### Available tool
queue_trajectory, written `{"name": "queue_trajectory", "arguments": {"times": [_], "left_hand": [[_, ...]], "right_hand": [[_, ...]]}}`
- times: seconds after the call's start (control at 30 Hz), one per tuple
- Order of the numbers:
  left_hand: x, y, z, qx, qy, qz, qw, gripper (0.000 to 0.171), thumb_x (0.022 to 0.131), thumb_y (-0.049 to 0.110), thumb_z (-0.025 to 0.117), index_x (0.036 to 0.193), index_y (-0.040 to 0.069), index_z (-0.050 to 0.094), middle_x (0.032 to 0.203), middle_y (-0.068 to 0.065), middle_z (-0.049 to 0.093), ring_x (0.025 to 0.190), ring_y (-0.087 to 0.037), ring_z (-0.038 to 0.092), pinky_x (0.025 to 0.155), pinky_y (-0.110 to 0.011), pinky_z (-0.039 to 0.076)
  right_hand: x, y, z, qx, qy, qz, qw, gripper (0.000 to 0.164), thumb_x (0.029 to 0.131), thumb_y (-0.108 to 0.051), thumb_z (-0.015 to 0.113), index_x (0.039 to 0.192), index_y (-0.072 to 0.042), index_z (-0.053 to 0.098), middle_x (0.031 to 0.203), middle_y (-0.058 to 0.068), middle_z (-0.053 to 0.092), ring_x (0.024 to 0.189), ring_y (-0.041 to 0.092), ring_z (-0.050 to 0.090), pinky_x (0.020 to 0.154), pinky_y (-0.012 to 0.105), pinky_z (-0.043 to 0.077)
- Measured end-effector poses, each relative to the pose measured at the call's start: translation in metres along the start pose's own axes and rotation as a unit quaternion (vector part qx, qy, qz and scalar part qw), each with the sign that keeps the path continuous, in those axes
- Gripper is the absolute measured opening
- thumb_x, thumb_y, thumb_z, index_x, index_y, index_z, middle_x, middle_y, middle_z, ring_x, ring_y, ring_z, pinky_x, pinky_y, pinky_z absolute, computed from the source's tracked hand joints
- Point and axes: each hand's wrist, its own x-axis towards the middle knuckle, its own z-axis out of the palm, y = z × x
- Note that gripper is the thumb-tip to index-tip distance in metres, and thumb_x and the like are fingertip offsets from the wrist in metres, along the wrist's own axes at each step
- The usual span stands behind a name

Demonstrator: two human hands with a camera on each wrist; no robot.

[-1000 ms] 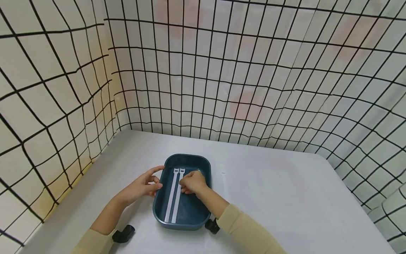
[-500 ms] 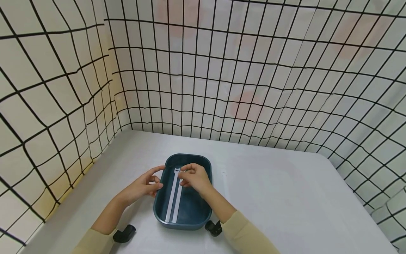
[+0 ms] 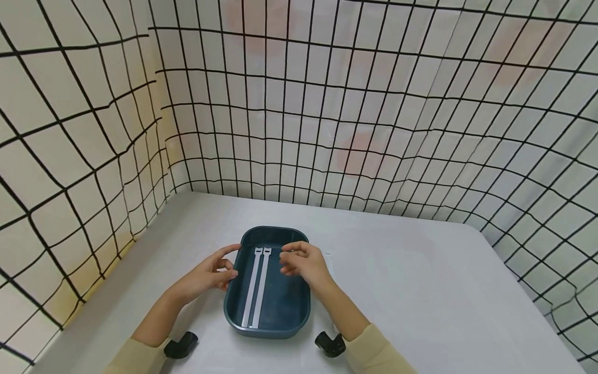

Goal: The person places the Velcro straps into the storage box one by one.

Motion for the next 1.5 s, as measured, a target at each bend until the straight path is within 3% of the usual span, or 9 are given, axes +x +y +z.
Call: {"name": "queue_trajectory", "arguments": {"times": [0.2, 0.53, 1.03, 1.27, 1.5], "left_hand": [[0.001, -0.002, 0.000, -0.002, -0.001, 0.003, 1.0000, 0.068, 0.096, 0.015, 0.061, 0.153, 0.008, 0.024, 0.094, -0.015, 0.052, 0.076, -0.026, 0.058, 0.072, -0.036, 0.054], [0.004, -0.004, -0.003, -0.007, -0.012, 0.006, 0.9999, 0.068, 0.096, 0.015, 0.060, 0.153, 0.007, 0.023, 0.095, -0.016, 0.052, 0.077, -0.027, 0.057, 0.073, -0.036, 0.054], [0.012, -0.005, -0.009, -0.004, -0.012, 0.000, 0.9999, 0.067, 0.097, 0.013, 0.059, 0.153, 0.008, 0.023, 0.095, -0.016, 0.052, 0.077, -0.027, 0.057, 0.073, -0.037, 0.054], [0.013, -0.006, -0.010, -0.003, -0.014, 0.004, 0.9999, 0.066, 0.097, 0.014, 0.059, 0.153, 0.008, 0.024, 0.095, -0.016, 0.053, 0.077, -0.027, 0.057, 0.073, -0.037, 0.054], [0.013, -0.005, -0.009, -0.004, -0.013, 0.002, 0.9999, 0.067, 0.097, 0.014, 0.059, 0.153, 0.008, 0.024, 0.095, -0.015, 0.053, 0.076, -0.027, 0.057, 0.072, -0.037, 0.054]], "right_hand": [[-0.008, -0.001, -0.016, 0.008, 0.023, 0.002, 1.000, 0.026, 0.091, -0.006, 0.066, 0.110, 0.011, 0.059, 0.082, 0.013, 0.067, 0.062, 0.014, 0.065, 0.062, 0.026, 0.055], [-0.017, 0.002, -0.040, 0.012, 0.071, 0.032, 0.997, 0.026, 0.089, -0.004, 0.066, 0.108, 0.012, 0.060, 0.076, 0.007, 0.066, 0.059, 0.015, 0.064, 0.060, 0.027, 0.054], [-0.016, 0.011, -0.072, -0.037, 0.139, 0.054, 0.988, 0.021, 0.090, -0.004, 0.066, 0.105, 0.008, 0.062, 0.076, 0.008, 0.066, 0.058, 0.017, 0.063, 0.059, 0.027, 0.054], [-0.016, 0.020, -0.087, -0.088, 0.153, 0.090, 0.980, 0.023, 0.089, -0.004, 0.064, 0.107, 0.010, 0.061, 0.078, 0.009, 0.066, 0.059, 0.016, 0.063, 0.058, 0.026, 0.053], [-0.015, 0.027, -0.095, -0.095, 0.157, 0.103, 0.978, 0.021, 0.088, -0.002, 0.064, 0.105, 0.010, 0.062, 0.077, 0.008, 0.066, 0.058, 0.013, 0.062, 0.057, 0.025, 0.052]]}}
